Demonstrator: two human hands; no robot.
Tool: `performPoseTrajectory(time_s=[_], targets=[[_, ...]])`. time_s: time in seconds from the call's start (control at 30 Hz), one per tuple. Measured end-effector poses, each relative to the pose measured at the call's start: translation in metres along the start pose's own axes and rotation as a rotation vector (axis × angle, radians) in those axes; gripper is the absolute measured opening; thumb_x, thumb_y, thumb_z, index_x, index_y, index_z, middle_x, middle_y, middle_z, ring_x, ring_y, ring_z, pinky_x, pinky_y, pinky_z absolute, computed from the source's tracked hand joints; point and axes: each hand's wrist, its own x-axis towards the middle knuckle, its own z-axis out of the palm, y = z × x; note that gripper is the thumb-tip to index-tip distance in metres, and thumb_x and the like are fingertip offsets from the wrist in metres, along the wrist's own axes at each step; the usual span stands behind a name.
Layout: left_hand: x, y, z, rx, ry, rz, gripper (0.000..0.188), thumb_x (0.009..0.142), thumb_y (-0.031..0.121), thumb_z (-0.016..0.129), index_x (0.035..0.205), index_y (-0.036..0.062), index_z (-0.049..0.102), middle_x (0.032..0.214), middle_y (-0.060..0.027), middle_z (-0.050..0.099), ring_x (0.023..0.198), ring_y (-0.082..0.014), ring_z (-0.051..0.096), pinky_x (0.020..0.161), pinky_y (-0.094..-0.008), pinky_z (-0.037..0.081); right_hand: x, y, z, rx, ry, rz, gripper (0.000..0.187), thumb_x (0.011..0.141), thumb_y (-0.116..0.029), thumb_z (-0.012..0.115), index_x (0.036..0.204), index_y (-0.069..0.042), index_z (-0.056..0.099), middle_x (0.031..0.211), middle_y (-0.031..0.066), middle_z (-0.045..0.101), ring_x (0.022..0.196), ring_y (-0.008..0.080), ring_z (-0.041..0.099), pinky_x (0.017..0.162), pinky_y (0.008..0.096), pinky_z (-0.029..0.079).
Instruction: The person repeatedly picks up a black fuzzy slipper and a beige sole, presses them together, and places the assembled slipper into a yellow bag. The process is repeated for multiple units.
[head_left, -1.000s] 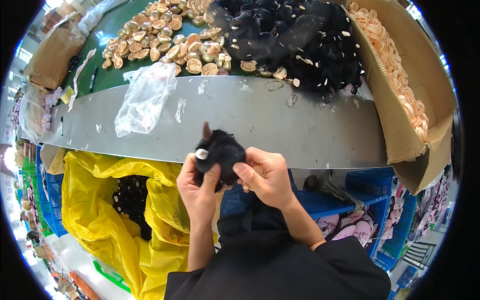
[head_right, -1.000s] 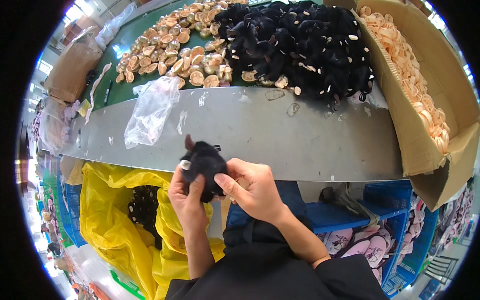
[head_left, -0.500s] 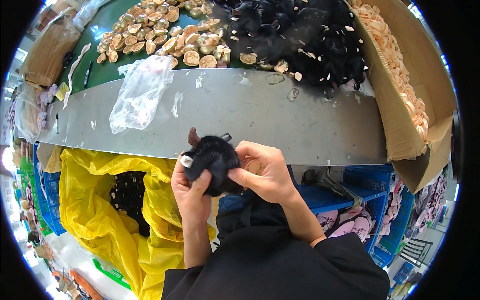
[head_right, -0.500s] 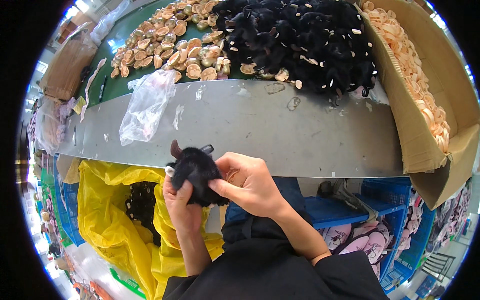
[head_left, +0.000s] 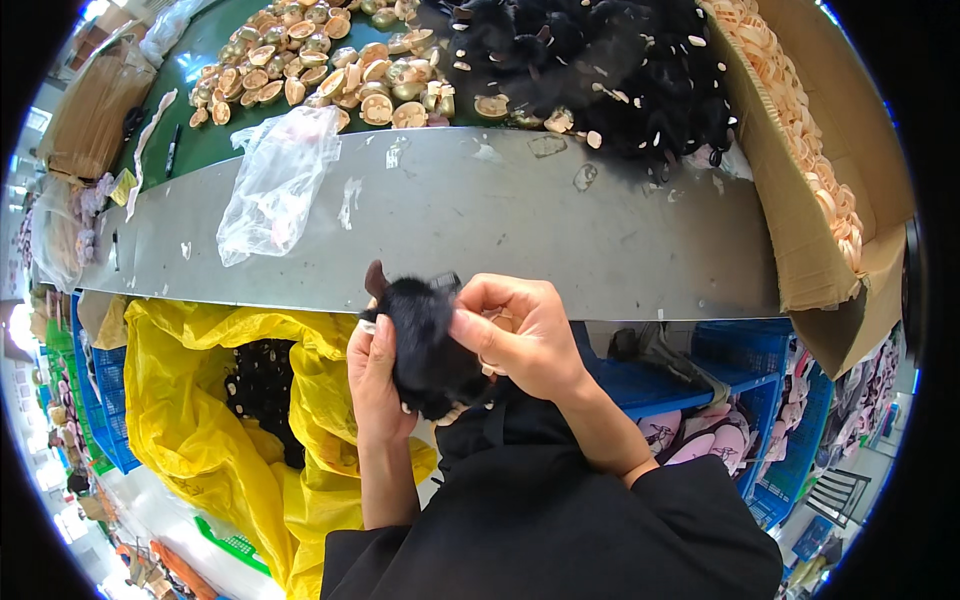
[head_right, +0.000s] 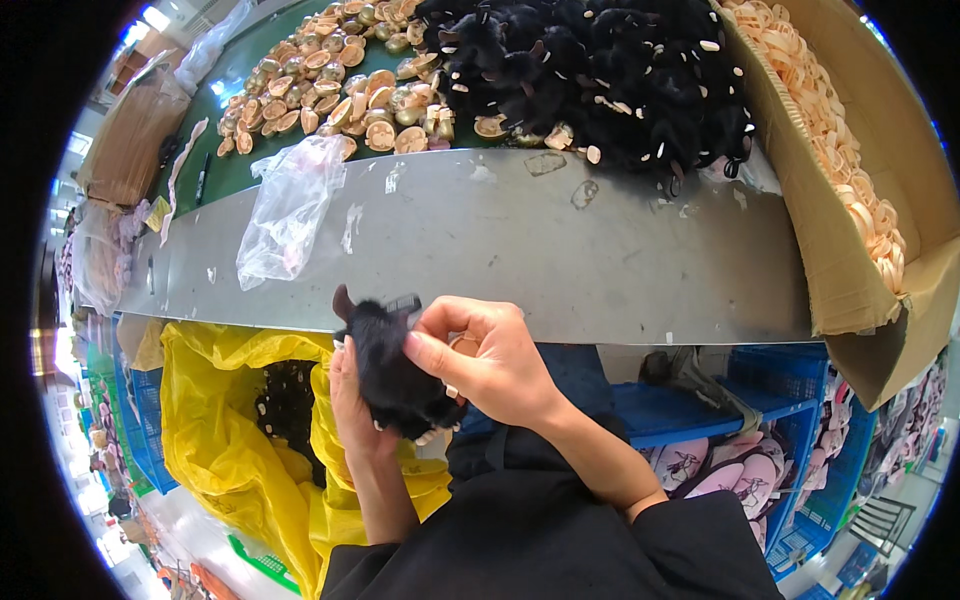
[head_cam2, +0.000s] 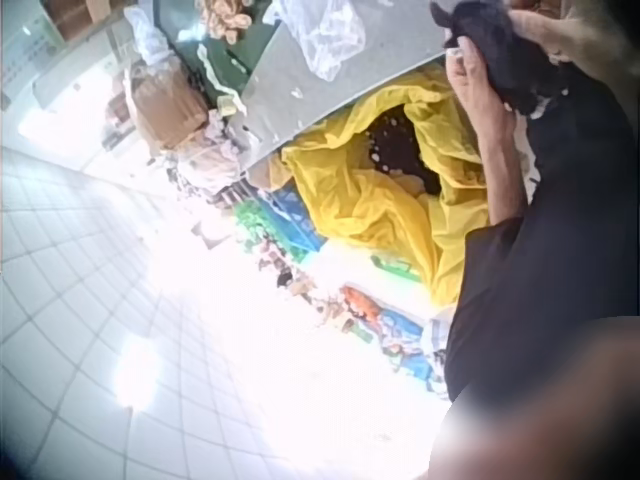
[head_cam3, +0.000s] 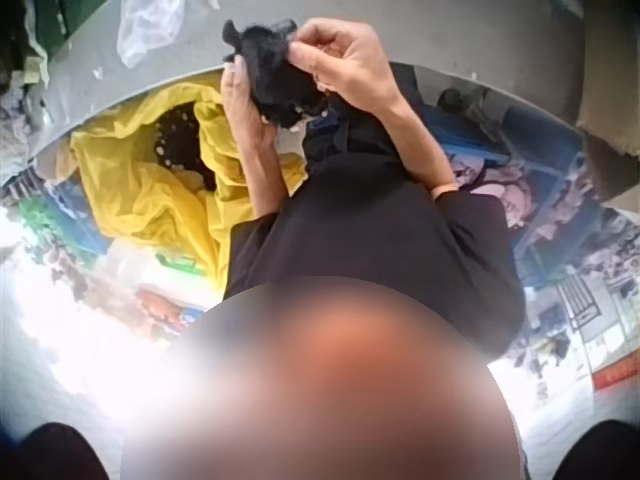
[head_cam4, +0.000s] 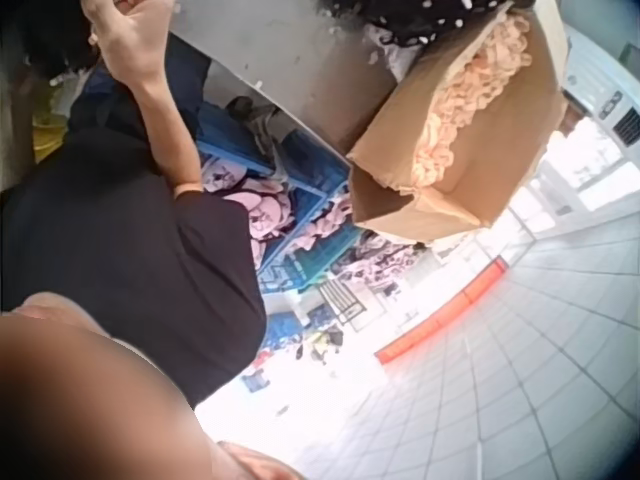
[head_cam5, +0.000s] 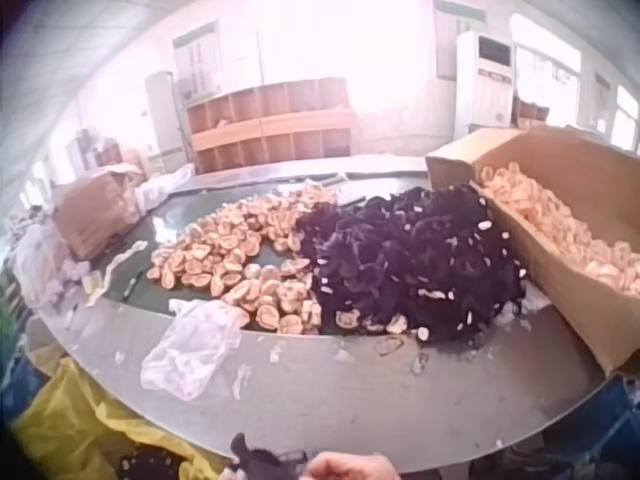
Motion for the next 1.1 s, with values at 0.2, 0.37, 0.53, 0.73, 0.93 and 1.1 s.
performPoseTrajectory(time_s=[0.2,0.37,0.53,0.73,0.93,1.1], targets=[[-0.007,-0.015,-0.006,-0.130,0.133,-0.053,0.050,0.108,0.025,0.051,0.153,0.0064,0.036,0.123,-0.0145,0.067,0.104,-0.0204,0.070,0.093,-0.0354,0.058,0.005,-0.002,0.001,-0.170,0.092,-0.128,0.019,0.096,-0.018,0.072,0.094,0.000,0.067,0.080,0.0011,0.067,0.064,0.0036,0.060,0.057,0.0194,0.047],[-0.006,-0.014,0.000,-0.162,0.102,-0.016,0.056,0.108,0.026,0.050,0.156,0.0070,0.031,0.130,-0.0178,0.064,0.113,-0.0270,0.067,0.098,-0.0387,0.056,0.002,0.012,-0.016,-0.256,-0.084,-0.190,0.022,0.094,-0.018,0.075,0.099,0.002,0.068,0.083,0.0027,0.067,0.071,0.0042,0.060,0.060,0.0218,0.048],[-0.010,-0.012,0.017,-0.091,0.110,0.041,0.065,0.099,0.028,0.065,0.151,-0.0004,0.037,0.134,-0.0196,0.061,0.119,-0.0279,0.065,0.105,-0.0404,0.052,-0.003,-0.006,-0.012,-0.233,-0.017,-0.105,0.019,0.095,-0.015,0.073,0.097,0.003,0.067,0.079,0.0010,0.065,0.071,0.0011,0.057,0.059,0.0206,0.047],[-0.011,-0.009,0.036,0.445,0.156,0.108,0.061,0.083,0.001,0.080,0.137,-0.0040,0.053,0.123,-0.0109,0.067,0.113,-0.0190,0.065,0.105,-0.0341,0.049,0.001,0.003,-0.004,-0.147,0.008,-0.120,0.019,0.097,-0.015,0.071,0.096,0.003,0.067,0.077,-0.0006,0.065,0.070,0.0008,0.054,0.059,0.0201,0.046],[-0.011,-0.020,0.026,0.017,0.228,0.131,0.083,0.086,-0.001,0.075,0.154,0.0051,0.028,0.129,-0.0155,0.062,0.117,-0.0249,0.064,0.108,-0.0391,0.047,-0.002,0.000,-0.010,-0.208,-0.068,-0.161,0.020,0.099,-0.016,0.069,0.092,0.002,0.064,0.072,-0.0020,0.059,0.068,0.0015,0.051,0.058,0.0201,0.044],[-0.017,-0.021,0.029,-0.033,0.210,0.096,0.099,0.082,0.005,0.079,0.158,0.0172,0.017,0.146,-0.0208,0.047,0.131,-0.0311,0.053,0.113,-0.0444,0.043,-0.007,-0.003,-0.010,-0.189,-0.014,-0.139,0.022,0.101,-0.013,0.066,0.085,0.000,0.060,0.068,-0.0018,0.056,0.061,0.0018,0.049,0.053,0.0211,0.041]])
